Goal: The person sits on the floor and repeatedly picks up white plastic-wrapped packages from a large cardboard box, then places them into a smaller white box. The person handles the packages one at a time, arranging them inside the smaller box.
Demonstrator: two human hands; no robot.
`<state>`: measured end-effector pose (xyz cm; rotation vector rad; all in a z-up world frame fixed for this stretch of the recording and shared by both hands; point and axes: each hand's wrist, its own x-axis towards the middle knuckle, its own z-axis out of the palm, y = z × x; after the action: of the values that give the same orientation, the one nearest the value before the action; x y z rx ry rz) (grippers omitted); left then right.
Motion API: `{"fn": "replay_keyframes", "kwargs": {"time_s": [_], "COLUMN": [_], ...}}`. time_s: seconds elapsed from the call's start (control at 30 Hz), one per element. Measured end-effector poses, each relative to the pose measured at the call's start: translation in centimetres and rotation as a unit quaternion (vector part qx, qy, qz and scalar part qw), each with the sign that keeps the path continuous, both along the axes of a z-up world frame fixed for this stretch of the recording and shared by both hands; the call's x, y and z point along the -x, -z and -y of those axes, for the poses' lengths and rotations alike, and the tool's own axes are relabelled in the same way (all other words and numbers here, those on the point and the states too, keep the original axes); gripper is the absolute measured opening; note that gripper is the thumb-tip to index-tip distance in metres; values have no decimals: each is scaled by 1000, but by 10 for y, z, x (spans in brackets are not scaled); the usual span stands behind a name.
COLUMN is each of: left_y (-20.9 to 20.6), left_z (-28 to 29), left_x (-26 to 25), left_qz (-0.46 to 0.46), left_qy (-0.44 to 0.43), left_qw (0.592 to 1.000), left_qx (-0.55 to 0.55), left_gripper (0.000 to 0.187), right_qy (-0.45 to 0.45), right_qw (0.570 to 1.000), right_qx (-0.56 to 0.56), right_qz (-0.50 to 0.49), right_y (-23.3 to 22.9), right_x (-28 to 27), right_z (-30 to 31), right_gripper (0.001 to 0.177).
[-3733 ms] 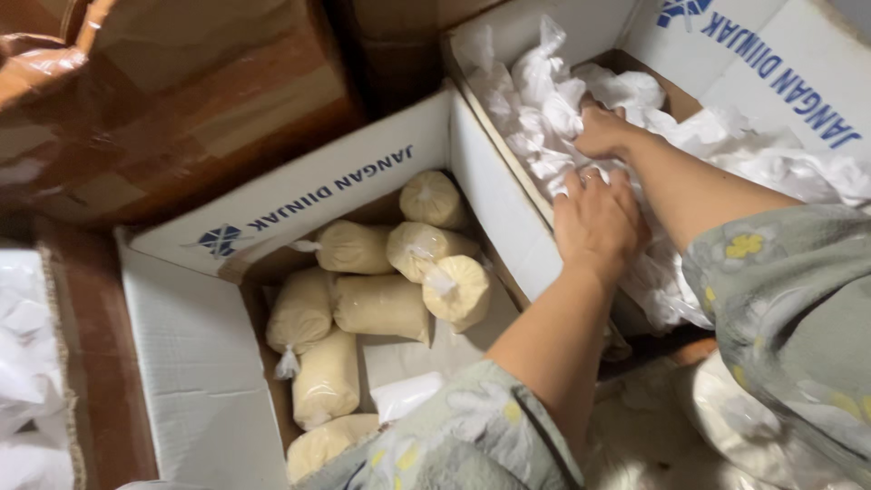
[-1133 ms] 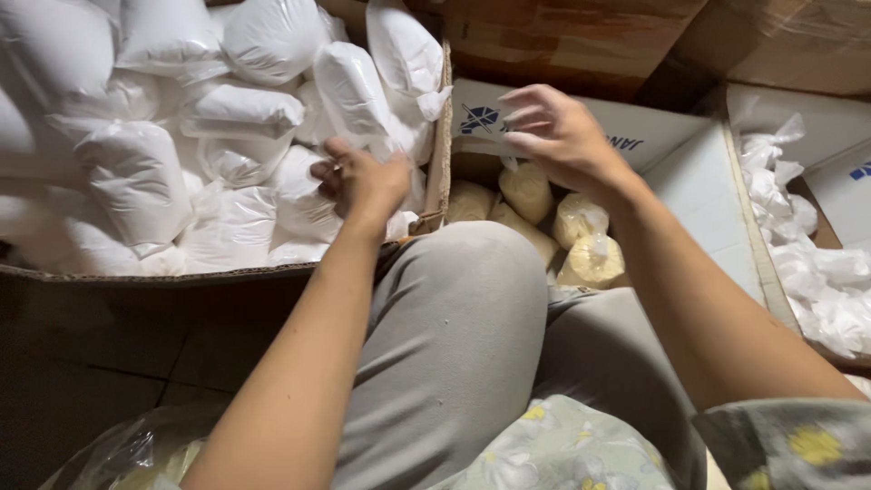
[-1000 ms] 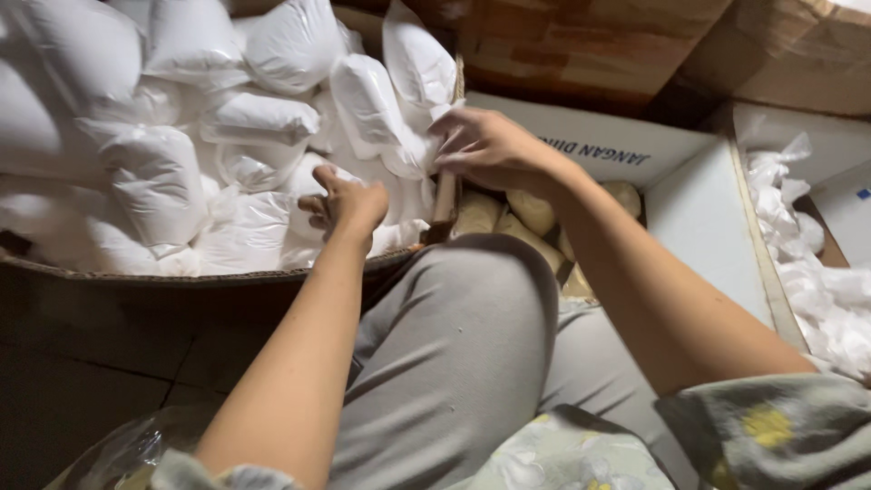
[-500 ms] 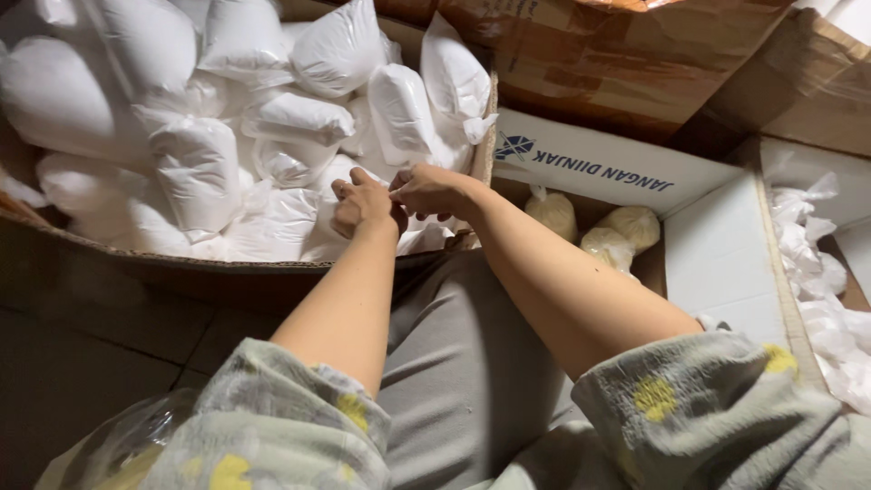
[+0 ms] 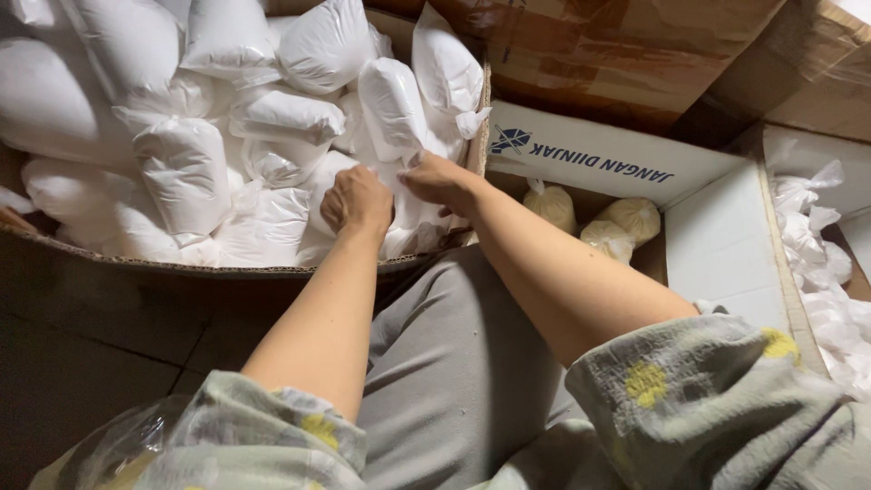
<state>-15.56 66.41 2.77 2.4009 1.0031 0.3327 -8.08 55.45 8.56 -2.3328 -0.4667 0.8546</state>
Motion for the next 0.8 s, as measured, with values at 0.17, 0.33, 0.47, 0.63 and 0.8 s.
{"fn": "replay_keyframes", "kwargs": {"time_s": [0.17, 0.33, 0.47, 0.63, 0.8], "left_y": [-5, -11, -19, -24, -20], "left_z": [-1, -5, -10, -36, -47], "left_x": [2, 1, 6, 20, 29], "left_qz": [205, 432, 484, 605, 574], "left_qy": [-58, -36, -47, -3, 98], "left_qw": [977, 893, 816, 520, 420], "left_qx": [-28, -126, 313, 603, 696], "left_gripper": [29, 34, 44, 39, 53], "right_qy": [72, 138, 201, 141, 166], "right_qw": [991, 979, 938, 916, 894], "right_qx": [-94, -93, -164, -178, -225], "right_qz": [-66, -114, -228, -329, -352], "right_y": [0, -5, -19, -38, -51], "right_x": [-10, -14, -8, 0, 6], "right_z": [1, 3, 7, 13, 17], "right_gripper": [52, 63, 75, 94, 111]}}
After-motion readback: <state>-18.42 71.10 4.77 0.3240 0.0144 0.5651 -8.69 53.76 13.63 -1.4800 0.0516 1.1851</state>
